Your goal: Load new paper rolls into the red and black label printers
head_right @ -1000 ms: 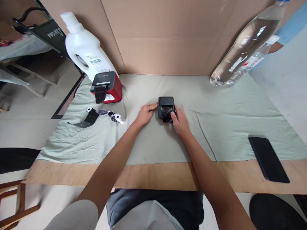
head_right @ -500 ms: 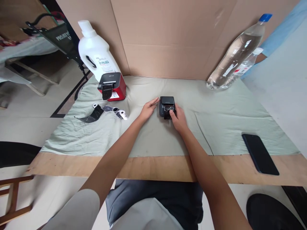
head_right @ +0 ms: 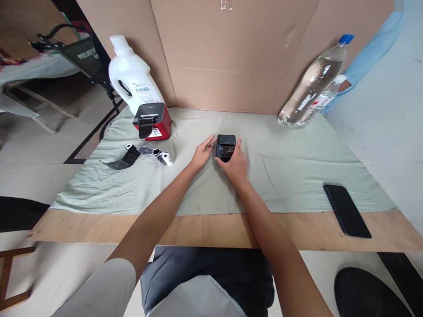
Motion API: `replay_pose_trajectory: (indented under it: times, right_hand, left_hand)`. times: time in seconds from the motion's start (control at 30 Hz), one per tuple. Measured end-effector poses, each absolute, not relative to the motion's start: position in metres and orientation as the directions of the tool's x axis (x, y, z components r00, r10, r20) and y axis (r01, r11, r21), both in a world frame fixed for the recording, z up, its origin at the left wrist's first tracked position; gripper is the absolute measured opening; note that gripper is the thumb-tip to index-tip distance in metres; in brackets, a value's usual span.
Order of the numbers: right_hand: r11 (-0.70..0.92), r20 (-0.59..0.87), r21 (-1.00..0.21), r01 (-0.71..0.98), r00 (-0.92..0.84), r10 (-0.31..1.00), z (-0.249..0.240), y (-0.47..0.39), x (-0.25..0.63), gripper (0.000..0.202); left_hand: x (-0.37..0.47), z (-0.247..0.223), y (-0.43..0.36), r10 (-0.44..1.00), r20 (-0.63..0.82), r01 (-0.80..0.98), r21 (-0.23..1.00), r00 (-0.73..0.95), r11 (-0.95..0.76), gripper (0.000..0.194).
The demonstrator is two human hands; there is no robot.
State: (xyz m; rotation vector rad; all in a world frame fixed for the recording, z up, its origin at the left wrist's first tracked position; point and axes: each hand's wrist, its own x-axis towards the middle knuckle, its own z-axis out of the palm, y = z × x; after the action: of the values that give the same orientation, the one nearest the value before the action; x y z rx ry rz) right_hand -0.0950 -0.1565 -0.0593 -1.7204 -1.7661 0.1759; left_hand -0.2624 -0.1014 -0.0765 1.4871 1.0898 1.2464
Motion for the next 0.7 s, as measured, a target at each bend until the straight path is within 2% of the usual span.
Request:
replay_pose_trajectory:
  times: [0.2, 0.33, 0.43, 0.53, 0.7]
  right_hand:
    - [0.092, 0.326, -0.512, 0.854, 0.094, 0.941, -0.054, -0.157, -0.093, 0.121]
    - [0.101, 0.332, -0.533, 0.84, 0.098, 0.938, -0.053, -0.157, -0.093, 0.119]
    - [0.093, 0.321, -0.531, 0.842, 0.098, 0.942, -0.052, -0.158, -0.093, 0.114]
    - [0.091, 0.324, -0.53, 0.843, 0.102, 0.94, -0.051, -0.159, -0.094, 0.109]
    - [0.127, 0.366, -0.54, 0.832, 0.096, 0.926, -0.055, -0.159, -0.093, 0.103]
  left_hand:
    - [-0.253, -0.075, -0.1, 0.976, 0.174, -0.032, 0.985, 0.13, -0.171, 0.071]
    - [-0.243, -0.066, -0.088, 0.978, 0.17, 0.001, 0.985, 0.125, -0.171, 0.077]
    - [-0.238, -0.056, -0.074, 0.981, 0.152, 0.106, 0.981, 0.125, -0.165, 0.079]
    - [-0.238, -0.045, -0.067, 0.983, 0.113, 0.285, 0.947, 0.142, -0.15, 0.076]
    - [-0.238, -0.022, -0.079, 0.985, 0.129, 0.593, 0.787, 0.11, -0.169, 0.067]
